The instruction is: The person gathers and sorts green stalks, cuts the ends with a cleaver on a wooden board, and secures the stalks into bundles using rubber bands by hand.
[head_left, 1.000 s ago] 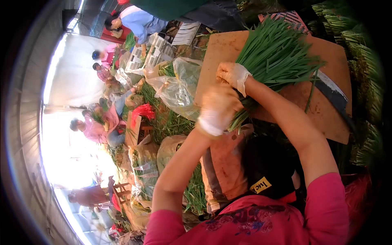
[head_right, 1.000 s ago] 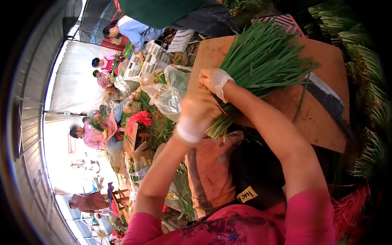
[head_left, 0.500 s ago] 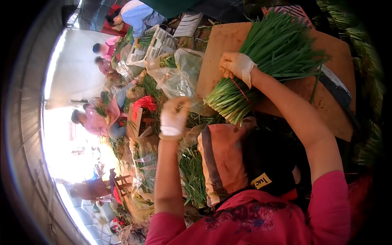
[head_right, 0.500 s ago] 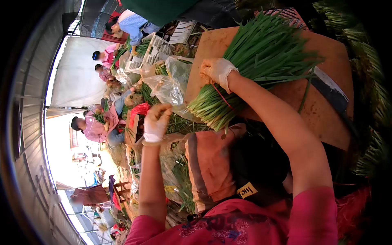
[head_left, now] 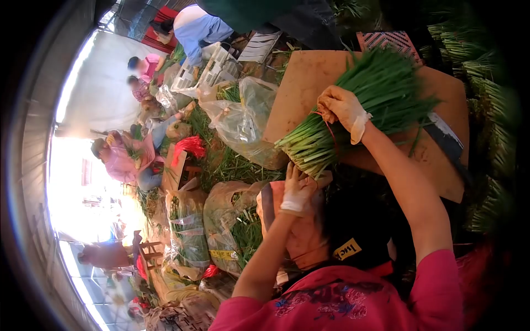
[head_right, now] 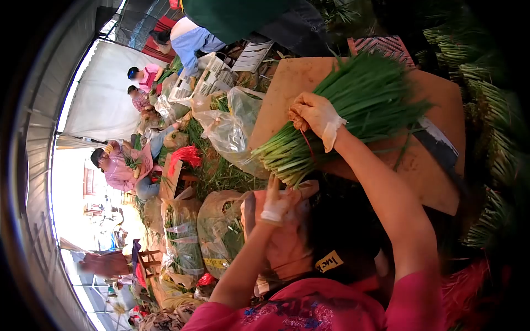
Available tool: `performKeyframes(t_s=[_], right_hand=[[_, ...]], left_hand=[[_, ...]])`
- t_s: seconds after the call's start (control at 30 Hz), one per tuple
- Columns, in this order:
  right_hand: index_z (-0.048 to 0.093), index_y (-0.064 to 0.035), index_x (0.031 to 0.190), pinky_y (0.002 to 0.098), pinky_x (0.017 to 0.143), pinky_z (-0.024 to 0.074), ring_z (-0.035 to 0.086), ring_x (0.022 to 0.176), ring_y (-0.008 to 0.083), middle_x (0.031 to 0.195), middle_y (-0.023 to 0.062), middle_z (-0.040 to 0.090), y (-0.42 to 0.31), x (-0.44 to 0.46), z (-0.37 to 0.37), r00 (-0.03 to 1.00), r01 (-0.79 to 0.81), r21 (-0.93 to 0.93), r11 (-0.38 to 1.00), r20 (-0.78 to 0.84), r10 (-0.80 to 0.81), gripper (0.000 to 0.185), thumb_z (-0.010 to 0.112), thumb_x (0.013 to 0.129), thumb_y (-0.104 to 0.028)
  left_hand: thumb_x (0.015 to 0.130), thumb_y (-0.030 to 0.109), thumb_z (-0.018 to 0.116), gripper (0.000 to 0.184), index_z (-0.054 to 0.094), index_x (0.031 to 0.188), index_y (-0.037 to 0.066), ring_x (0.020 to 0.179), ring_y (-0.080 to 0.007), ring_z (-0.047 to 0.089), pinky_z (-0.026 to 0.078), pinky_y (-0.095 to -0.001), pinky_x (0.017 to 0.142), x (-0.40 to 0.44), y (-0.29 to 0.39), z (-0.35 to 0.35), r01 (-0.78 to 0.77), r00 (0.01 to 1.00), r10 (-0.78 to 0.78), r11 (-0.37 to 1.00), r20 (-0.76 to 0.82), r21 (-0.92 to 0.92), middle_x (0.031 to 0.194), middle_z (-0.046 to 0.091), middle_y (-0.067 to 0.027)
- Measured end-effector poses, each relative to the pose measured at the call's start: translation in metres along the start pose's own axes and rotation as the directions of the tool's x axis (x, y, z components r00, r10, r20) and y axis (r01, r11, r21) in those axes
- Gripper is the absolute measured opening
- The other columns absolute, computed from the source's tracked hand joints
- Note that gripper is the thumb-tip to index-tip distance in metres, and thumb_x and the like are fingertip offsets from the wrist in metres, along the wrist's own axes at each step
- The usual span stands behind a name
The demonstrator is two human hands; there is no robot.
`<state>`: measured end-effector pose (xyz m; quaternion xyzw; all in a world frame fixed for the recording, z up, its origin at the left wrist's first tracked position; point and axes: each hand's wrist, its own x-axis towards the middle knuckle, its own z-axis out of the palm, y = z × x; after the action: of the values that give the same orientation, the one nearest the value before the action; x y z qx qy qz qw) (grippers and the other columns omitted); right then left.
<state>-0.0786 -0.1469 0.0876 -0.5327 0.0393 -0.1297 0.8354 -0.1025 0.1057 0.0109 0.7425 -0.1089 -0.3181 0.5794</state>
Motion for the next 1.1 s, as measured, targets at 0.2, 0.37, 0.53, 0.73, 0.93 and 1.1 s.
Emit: performKeyframes(t_s=[0.2, 0.37, 0.53, 0.73, 0.93, 1.1], right_hand=[[0.053, 0.0003, 0.085, 0.0238, 0.05, 0.0438, 0.052, 0.056, 0.0107, 0.074, 0.0075, 0.057, 0.005, -0.014, 0.002, 0.999, -0.04, 0.029, 0.999, 0.002, 0.04, 0.013, 0.049, 0.093, -0.008], [0.054, -0.0005, 0.084, 0.0224, 0.049, 0.0421, 0.051, 0.055, 0.0094, 0.073, 0.0057, 0.057, -0.012, -0.034, 0.016, 0.991, -0.137, -0.052, 0.989, 0.001, 0.137, 0.013, 0.049, 0.093, -0.009], [0.054, -0.0009, 0.08, 0.0223, 0.047, 0.0389, 0.05, 0.054, 0.0092, 0.071, 0.0055, 0.058, -0.033, -0.062, 0.012, 0.992, -0.127, -0.157, 0.98, -0.002, 0.128, 0.011, 0.051, 0.089, -0.007], [0.057, 0.0001, 0.078, 0.024, 0.046, 0.0384, 0.05, 0.052, 0.0096, 0.069, 0.0058, 0.06, -0.032, -0.145, -0.015, 0.931, -0.332, -0.562, 0.757, -0.069, 0.357, 0.013, 0.051, 0.088, -0.007], [0.06, 0.0019, 0.088, 0.0251, 0.048, 0.0422, 0.05, 0.05, 0.0114, 0.068, 0.0072, 0.058, -0.026, -0.15, -0.008, 0.911, -0.396, -0.393, 0.83, -0.281, 0.301, 0.015, 0.057, 0.085, -0.012], [0.069, -0.0092, 0.08, 0.0321, 0.057, 0.0491, 0.061, 0.058, 0.0166, 0.07, 0.0045, 0.065, -0.03, -0.161, -0.004, 0.85, -0.36, -0.899, 0.249, -0.205, 0.486, 0.015, 0.059, 0.081, -0.021]], left_hand=[[0.085, 0.019, 0.06, 0.03, 0.064, 0.109, 0.001, 0.079, -0.0113, 0.062, 0.05, -0.025, 0.072, -0.002, 0.091, -0.107, 0.141, 0.976, 0.03, 0.666, -0.215, 0.733, 0.094, 0.068, -0.0074], [0.075, 0.03, 0.071, 0.062, 0.05, 0.125, 0.0, 0.107, -0.0325, 0.056, 0.044, -0.0372, 0.091, 0.009, 0.188, -0.016, -0.509, 0.714, 0.646, 0.214, 0.27, 0.834, 0.115, 0.059, -0.0194], [0.061, 0.045, 0.08, 0.113, 0.014, 0.145, 0.009, 0.13, -0.0347, 0.035, 0.038, -0.0442, 0.101, 0.031, 0.152, 0.07, -0.182, 0.959, 0.219, -0.008, 0.179, 0.983, 0.147, 0.026, -0.0124], [0.06, 0.038, 0.084, 0.115, 0.01, 0.145, 0.015, 0.128, -0.0321, 0.038, 0.042, -0.0497, 0.096, 0.022, 0.126, 0.079, -0.154, 0.985, 0.103, 0.137, 0.14, 0.979, 0.147, 0.025, -0.0105], [0.061, 0.037, 0.084, 0.113, 0.012, 0.145, 0.014, 0.127, -0.0332, 0.04, 0.042, -0.0494, 0.096, 0.014, 0.125, 0.084, -0.154, 0.977, 0.161, 0.093, 0.138, 0.984, 0.146, 0.026, -0.0137], [0.06, 0.04, 0.084, 0.116, 0.01, 0.145, 0.012, 0.129, -0.0339, 0.037, 0.04, -0.0494, 0.099, 0.008, 0.127, 0.079, -0.176, 0.976, 0.144, 0.104, 0.16, 0.979, 0.147, 0.023, -0.0135]])
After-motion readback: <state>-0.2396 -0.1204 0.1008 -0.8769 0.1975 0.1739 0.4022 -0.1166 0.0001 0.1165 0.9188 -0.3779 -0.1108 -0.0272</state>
